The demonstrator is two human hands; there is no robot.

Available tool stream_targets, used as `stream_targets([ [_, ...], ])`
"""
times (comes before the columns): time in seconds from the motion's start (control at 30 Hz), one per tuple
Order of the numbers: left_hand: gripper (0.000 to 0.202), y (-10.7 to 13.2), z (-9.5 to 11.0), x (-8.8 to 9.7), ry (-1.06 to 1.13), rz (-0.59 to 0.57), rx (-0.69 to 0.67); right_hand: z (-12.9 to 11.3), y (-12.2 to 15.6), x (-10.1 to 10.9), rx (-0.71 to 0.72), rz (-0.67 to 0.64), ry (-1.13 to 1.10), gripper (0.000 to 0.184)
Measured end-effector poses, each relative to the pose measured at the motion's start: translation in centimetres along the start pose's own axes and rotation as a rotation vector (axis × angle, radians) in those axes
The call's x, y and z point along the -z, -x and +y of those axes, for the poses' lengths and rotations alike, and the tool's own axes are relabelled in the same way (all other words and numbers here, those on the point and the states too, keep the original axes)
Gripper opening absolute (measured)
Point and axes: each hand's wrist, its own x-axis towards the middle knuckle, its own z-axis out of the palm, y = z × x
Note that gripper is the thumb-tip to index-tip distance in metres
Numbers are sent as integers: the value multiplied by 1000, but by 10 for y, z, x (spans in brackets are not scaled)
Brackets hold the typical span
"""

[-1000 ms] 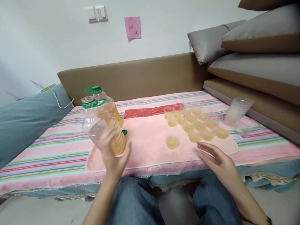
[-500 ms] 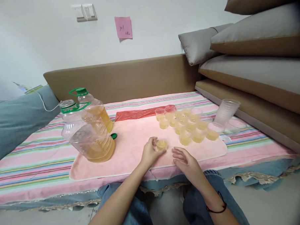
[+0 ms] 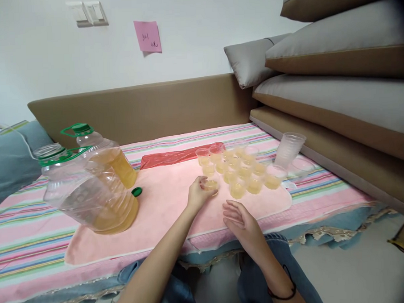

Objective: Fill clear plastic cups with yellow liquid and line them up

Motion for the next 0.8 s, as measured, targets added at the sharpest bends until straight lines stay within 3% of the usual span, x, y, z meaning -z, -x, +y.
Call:
stream_targets([
  [0.17,47,-18,5,-16,-9,54,-11,2,0,2,-5,4,-13,54],
  [0.4,45,-26,-1,-31,-76,91,-6,0,0,4,-37,8,1,56],
  [0.8,46,-29,-5,-33,-121,99,-24,6,0,15,-29,25,5,63],
])
